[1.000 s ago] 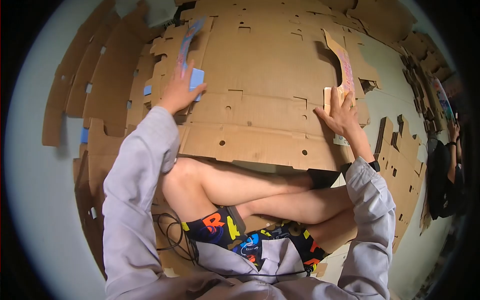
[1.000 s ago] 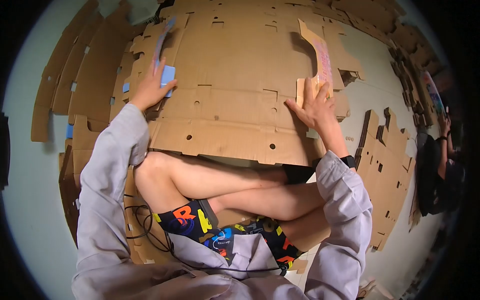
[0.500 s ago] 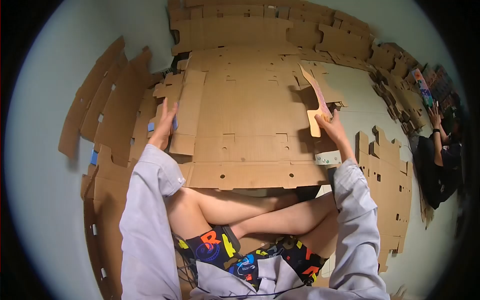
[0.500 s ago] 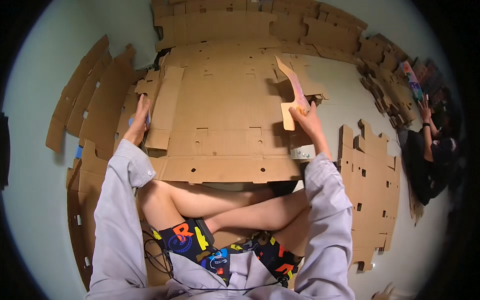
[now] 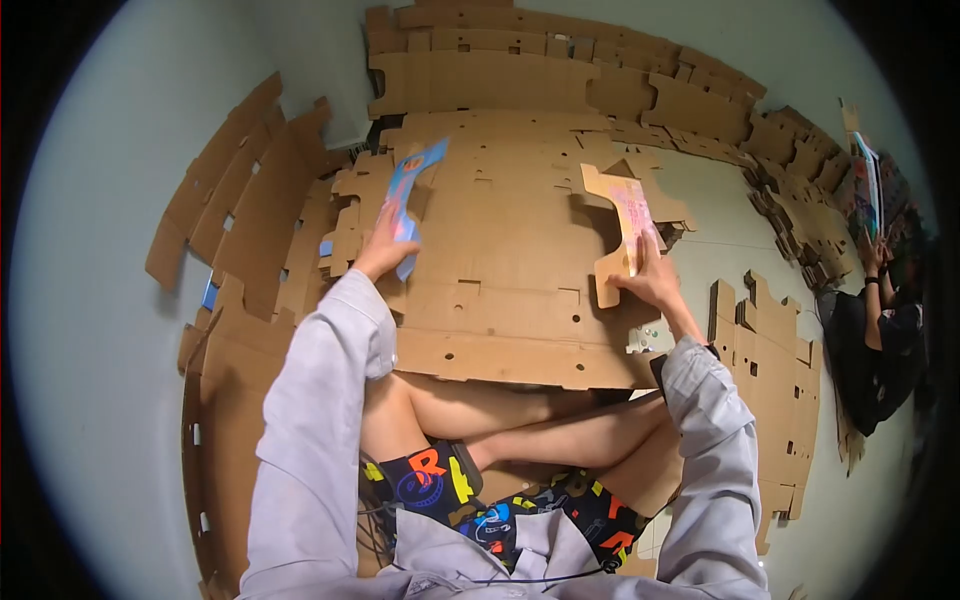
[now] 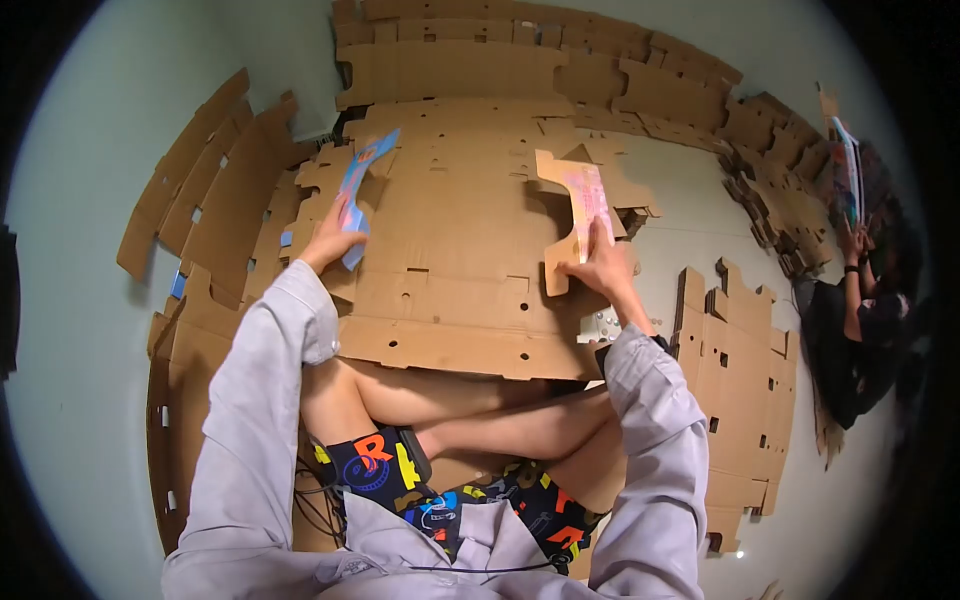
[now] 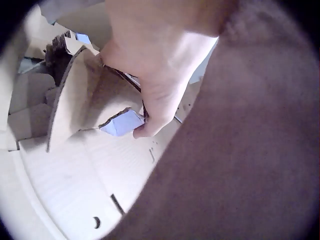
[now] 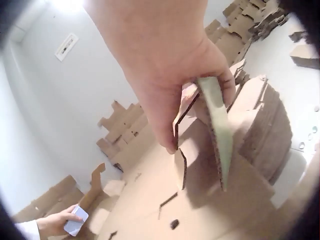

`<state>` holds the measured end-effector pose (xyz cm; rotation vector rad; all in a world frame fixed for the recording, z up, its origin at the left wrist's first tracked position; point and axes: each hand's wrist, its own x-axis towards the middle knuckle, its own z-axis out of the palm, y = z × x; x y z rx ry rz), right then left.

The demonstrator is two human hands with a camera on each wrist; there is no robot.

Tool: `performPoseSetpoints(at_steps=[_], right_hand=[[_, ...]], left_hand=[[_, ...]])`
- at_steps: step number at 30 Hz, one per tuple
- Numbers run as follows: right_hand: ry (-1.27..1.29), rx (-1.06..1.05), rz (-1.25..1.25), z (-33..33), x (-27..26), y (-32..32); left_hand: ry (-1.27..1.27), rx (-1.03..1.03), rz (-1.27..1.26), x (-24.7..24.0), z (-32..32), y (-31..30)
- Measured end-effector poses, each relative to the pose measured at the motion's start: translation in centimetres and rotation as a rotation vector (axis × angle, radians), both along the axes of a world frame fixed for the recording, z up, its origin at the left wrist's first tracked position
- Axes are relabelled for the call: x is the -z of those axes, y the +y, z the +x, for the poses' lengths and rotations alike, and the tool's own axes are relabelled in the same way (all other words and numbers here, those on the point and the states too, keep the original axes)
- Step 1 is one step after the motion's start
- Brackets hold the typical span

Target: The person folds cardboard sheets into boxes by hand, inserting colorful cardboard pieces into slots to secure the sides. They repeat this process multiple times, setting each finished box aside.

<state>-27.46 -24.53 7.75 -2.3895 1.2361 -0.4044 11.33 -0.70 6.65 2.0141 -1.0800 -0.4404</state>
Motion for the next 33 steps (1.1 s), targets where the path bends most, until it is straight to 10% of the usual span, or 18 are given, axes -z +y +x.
performPoseSetpoints(at_steps=[5,8,14,17,21,25,33], right_hand=[[-0.143,-0.090,0.002,-3.0,-6.0,-1.7],[-0.382,-0.061,0.553,-6.7,-9.0,-0.6],[0.099,-0.077,0.671,-9.8,-7.0,3.3],[0.072,-0.380,0.540,-9.6,-2.4,0.4],[0.078,-0.199,0.740,-7.1,-4.0,0.2],[0.486,-0.232,0.293,-6.6,-1.2,-0.2],[0.599,-0.181,0.360,-6.9,3.1,-0.4]], left_hand=[[0.526,-0.012,-0.093,-6.1,2.1,3.1],[0.914,0.196,-0.112,-8.9,2.1,7.4],[0.574,0.044,0.401,-4.4,-0.9,10.7],[0.197,0.196,0.303,0.2,-1.4,9.6],[0.022,0.205,0.429,0.5,-0.8,9.1],[-0.029,0.293,0.615,-3.3,-0.1,7.1],[-0.422,0.259,0.539,3.4,-2.2,6.6]])
